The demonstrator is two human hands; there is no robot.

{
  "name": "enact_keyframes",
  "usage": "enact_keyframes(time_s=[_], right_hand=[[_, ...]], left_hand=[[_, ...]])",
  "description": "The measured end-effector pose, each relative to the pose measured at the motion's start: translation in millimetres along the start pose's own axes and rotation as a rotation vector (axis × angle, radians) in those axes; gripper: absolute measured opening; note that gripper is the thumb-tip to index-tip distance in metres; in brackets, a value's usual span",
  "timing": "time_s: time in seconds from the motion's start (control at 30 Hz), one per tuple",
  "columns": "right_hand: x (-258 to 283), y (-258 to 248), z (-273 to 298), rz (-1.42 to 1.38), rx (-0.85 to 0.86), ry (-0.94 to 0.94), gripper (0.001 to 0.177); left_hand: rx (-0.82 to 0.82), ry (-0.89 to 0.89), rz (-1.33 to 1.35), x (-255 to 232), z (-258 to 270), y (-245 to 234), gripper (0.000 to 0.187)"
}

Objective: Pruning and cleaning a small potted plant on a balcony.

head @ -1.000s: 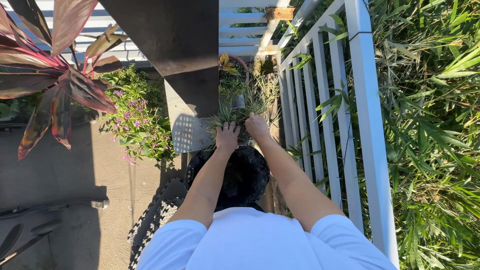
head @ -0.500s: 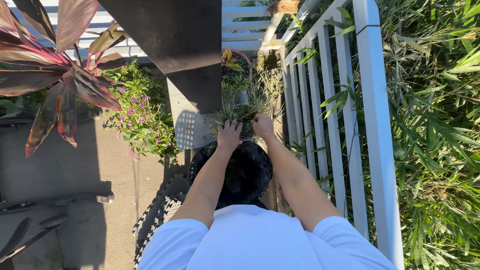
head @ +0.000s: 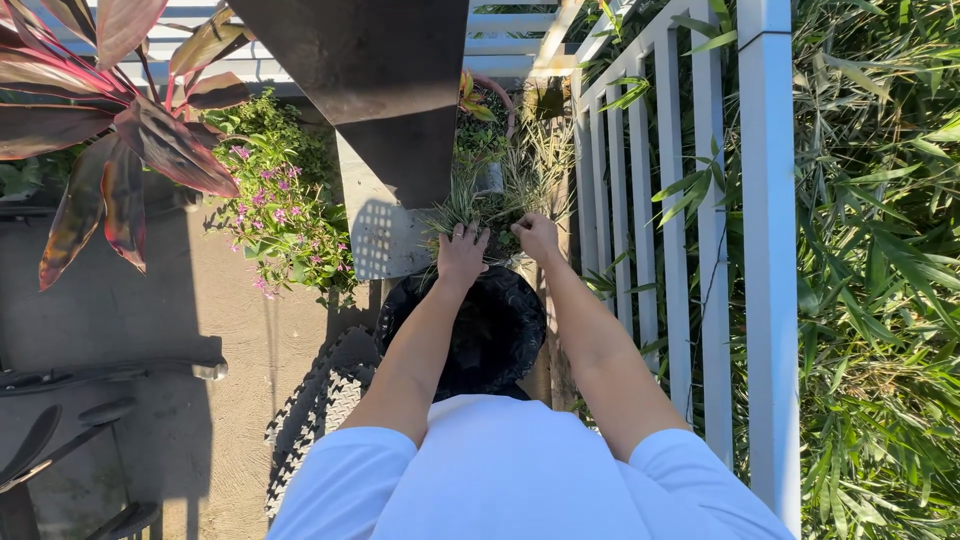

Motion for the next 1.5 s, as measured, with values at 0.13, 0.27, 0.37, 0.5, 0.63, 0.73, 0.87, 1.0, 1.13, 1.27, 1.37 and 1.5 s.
enact_keyframes(time_s=[0.13, 0.27, 0.37, 0.5, 0.63, 0.73, 0.87, 1.0, 1.13, 1.27, 1.37, 1.5], right_hand=[[7.8, -3.4, -2.1, -0.039, 0.013, -0.012, 0.020], [12.3, 2.6, -10.6, 0.040, 0.005, 0.039, 0.023], [42.9, -6.4, -7.1, 0.325, -0.066, -0.174, 0.024], [73.5, 1.0, 1.3, 0.740, 0.130, -0.378, 0.037], [62.6, 14.6, 2.9, 0.621, 0.193, -0.305, 0.032], [53.9, 16.9, -4.0, 0.514, 0.153, -0.238, 0.032], [31.0, 23.8, -15.5, 0.406, 0.143, -0.279, 0.033], [14.1, 29.6, -29.9, 0.164, 0.040, -0.348, 0.028], [51.4, -12.1, -26.6, -0.265, 0.141, -0.016, 0.032], [84.5, -40.5, 6.3, -0.398, 0.278, 0.063, 0.035], [64.5, -40.0, 56.5, -0.628, 0.440, 0.189, 0.034], [-40.5, 42.5, 146.8, -0.673, 0.682, 0.422, 0.038]], left_hand=[[0.006, -0.007, 0.007, 0.9, 0.6, 1.7, 0.089], [0.001, -0.007, 0.034, 1.7, 0.3, 0.5, 0.092], [-0.005, 0.011, 0.041, -0.3, 0.2, 2.2, 0.096], [0.002, 0.015, 0.044, -0.5, -3.7, 6.6, 0.098], [-0.017, -0.023, 0.076, -2.5, 4.7, 9.4, 0.097], [-0.027, -0.064, 0.083, 0.8, 9.0, 11.0, 0.097], [-0.083, -0.082, 0.103, -0.3, 4.1, 11.6, 0.096], [-0.069, -0.089, 0.124, 0.7, 3.9, 13.1, 0.096], [-0.049, -0.120, 0.141, -4.7, -3.6, 13.2, 0.099], [-0.068, -0.104, 0.120, 3.8, 1.4, 8.4, 0.101], [-0.102, -0.053, 0.144, 12.9, 10.0, 0.1, 0.099], [-0.117, 0.053, 0.240, 19.7, 15.4, -22.8, 0.091]])
Point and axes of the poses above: each hand's wrist, its own z-axis away from the middle knuckle, its own y-axis out of the palm, x = y × z, the point moved 7 cm from there along -z, towards the middle knuckle, and after that the axes turned 13 degrees about -x, right-handed, at the moved point
